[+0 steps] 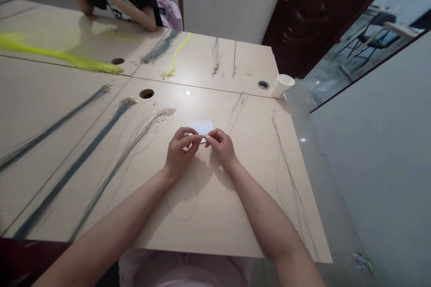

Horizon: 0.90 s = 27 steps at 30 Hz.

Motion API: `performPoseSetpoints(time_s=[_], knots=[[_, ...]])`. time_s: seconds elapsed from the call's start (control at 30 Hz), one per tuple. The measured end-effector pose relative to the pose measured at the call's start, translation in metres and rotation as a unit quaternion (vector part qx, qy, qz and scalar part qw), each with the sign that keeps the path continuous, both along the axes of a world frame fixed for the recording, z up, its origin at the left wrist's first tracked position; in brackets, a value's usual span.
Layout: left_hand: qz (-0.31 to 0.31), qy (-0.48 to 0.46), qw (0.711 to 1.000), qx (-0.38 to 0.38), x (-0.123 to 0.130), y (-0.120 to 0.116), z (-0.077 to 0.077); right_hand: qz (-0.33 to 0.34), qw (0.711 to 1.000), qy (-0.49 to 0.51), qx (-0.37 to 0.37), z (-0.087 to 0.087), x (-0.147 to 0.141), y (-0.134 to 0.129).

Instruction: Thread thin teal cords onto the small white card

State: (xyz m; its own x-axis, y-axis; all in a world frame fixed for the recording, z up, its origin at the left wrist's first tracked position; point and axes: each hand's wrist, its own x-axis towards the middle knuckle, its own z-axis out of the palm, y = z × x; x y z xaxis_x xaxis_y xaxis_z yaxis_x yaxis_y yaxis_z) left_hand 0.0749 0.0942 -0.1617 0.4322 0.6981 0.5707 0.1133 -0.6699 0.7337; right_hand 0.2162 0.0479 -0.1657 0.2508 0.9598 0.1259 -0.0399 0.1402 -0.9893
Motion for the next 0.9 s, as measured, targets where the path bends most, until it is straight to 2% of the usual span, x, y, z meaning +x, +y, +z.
performPoseSetpoints(time_s=[0.3,0.6,0.9], knots=[[0.016,0.003,1.0,-0.017,0.0005,-0.0008,0.0036,-0.009,1.0,-0.008,-0.019,0.0,0.0002,-0.0003],[0.014,0.001,0.999,-0.036,0.0025,0.0005,0.0007,-0.01,1.0,-0.017,-0.023,0.0008,-0.0002,-0.0003],[0.013,-0.001,1.0,-0.01,-0.0006,-0.0001,-0.0006,-0.009,1.0,-0.013,-0.012,0.0007,-0.0002,-0.0003]])
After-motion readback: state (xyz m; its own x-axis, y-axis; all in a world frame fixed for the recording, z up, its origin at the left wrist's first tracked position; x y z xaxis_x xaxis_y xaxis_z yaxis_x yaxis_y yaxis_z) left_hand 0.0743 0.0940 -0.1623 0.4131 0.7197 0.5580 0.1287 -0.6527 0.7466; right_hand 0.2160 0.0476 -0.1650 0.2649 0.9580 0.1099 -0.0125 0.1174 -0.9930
